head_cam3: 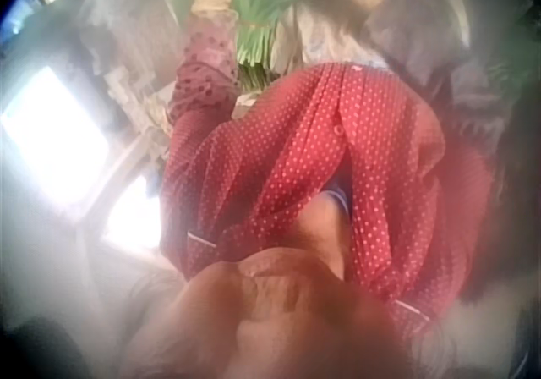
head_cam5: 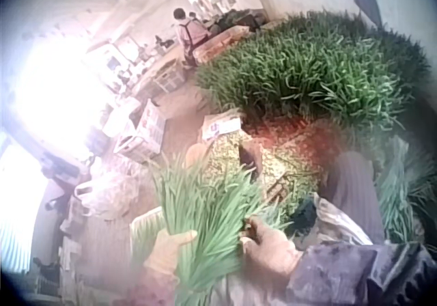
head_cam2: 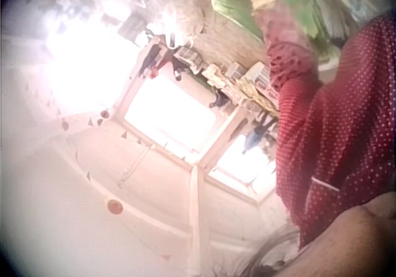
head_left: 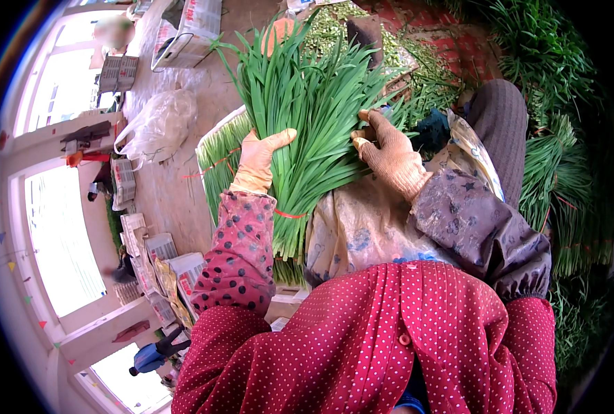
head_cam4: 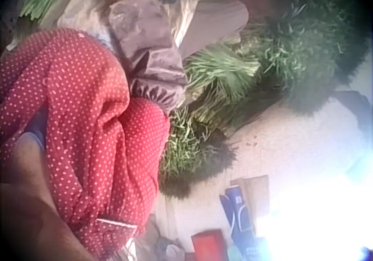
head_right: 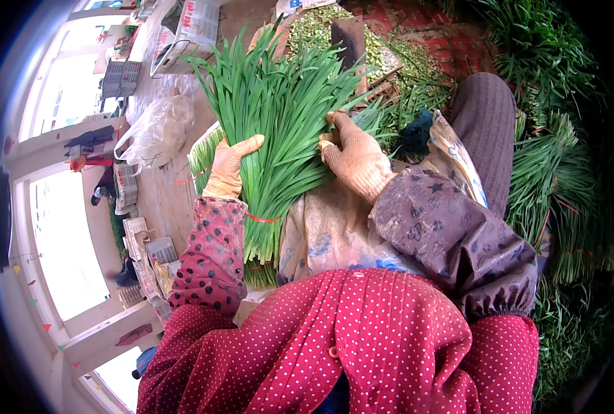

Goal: The person bundles leeks by hand, trimming the root ends with a knife and tying a red string around each bundle.

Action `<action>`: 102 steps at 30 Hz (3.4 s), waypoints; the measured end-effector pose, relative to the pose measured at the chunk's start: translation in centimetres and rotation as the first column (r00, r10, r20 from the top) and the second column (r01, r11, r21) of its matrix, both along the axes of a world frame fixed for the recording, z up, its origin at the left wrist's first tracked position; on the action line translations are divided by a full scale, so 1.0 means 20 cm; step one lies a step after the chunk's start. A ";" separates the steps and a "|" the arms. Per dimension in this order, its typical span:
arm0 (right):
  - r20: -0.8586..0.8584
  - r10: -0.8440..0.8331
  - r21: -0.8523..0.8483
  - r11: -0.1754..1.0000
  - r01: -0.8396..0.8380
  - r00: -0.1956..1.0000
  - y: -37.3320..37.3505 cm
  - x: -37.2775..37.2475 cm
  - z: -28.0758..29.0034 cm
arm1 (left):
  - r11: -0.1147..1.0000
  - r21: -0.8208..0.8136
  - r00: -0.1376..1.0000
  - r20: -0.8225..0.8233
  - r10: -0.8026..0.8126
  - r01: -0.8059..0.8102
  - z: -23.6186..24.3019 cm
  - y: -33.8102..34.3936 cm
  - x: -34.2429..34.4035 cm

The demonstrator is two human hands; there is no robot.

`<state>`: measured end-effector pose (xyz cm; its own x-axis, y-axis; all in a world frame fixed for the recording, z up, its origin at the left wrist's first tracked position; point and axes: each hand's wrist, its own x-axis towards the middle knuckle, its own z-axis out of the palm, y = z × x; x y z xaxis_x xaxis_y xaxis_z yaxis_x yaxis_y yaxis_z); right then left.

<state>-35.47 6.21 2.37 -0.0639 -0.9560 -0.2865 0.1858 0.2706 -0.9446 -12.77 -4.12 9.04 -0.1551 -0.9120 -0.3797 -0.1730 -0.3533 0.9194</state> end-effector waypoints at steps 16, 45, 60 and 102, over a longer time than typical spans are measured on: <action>-0.124 0.111 0.064 0.993 -0.104 0.986 -0.09 -0.12 -0.01 | 0.995 0.069 0.997 -0.017 -0.077 0.078 0.04 0.03 -0.08; -0.659 -0.017 -0.230 0.956 -0.180 0.752 -0.12 -0.19 0.08 | 0.995 -0.027 0.977 0.190 -0.091 0.098 0.03 0.11 -0.19; -0.811 0.164 -0.178 0.845 -0.504 0.561 -0.03 -0.07 0.27 | 0.999 -0.034 0.969 0.244 -0.030 0.040 0.07 0.11 -0.24; 0.276 0.058 0.370 0.915 -0.162 0.959 -0.10 -0.08 -0.04 | 0.969 -0.217 0.984 0.158 -0.081 0.115 0.06 0.26 -0.22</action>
